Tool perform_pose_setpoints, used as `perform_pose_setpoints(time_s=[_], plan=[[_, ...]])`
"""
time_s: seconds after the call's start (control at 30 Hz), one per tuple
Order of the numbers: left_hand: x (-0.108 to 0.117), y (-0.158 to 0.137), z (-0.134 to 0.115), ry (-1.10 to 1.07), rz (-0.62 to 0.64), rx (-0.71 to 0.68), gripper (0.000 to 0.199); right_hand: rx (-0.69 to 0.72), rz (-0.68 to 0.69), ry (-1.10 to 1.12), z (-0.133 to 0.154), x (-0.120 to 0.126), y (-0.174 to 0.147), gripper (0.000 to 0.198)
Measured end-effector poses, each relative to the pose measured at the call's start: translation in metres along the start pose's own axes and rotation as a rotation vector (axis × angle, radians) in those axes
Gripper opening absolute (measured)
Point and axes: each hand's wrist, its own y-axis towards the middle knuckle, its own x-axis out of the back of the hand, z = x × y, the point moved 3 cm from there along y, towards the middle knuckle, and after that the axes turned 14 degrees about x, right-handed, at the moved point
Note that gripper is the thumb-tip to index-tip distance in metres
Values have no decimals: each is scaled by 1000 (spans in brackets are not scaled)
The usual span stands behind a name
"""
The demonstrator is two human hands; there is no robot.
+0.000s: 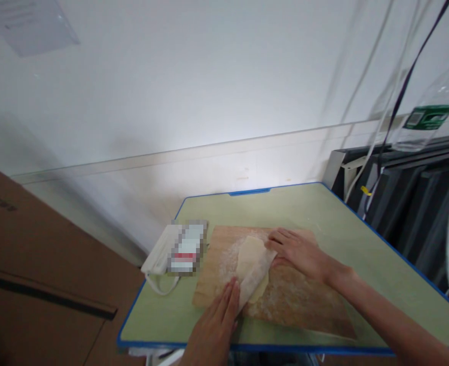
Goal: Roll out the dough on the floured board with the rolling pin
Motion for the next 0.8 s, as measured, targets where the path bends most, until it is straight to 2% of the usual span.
perform_pose_setpoints(time_s=[0.1, 0.17, 0.27, 0.37, 0.47, 0.53, 0.8], plan=[[3, 6, -8, 15, 76, 8, 75, -3, 0, 166, -13, -3, 1, 39], [4, 11, -15, 7, 60, -8, 76, 6, -15, 231, -20, -5, 3, 44], [1, 19, -27, 23, -7, -14, 76, -5, -37, 274, -28, -9, 12, 46], [-3, 25, -35, 90, -113, 43, 72, -31, -55, 232, -30, -14, 29, 46], [-4, 26, -36, 142, -236, 109, 69, -53, -44, 145, -31, -20, 48, 49], [-2, 26, -34, 146, -264, 119, 67, -55, -29, 119, -32, -26, 59, 51], [5, 29, -30, 66, -144, 108, 72, -66, 25, 127, -35, -43, 88, 51]])
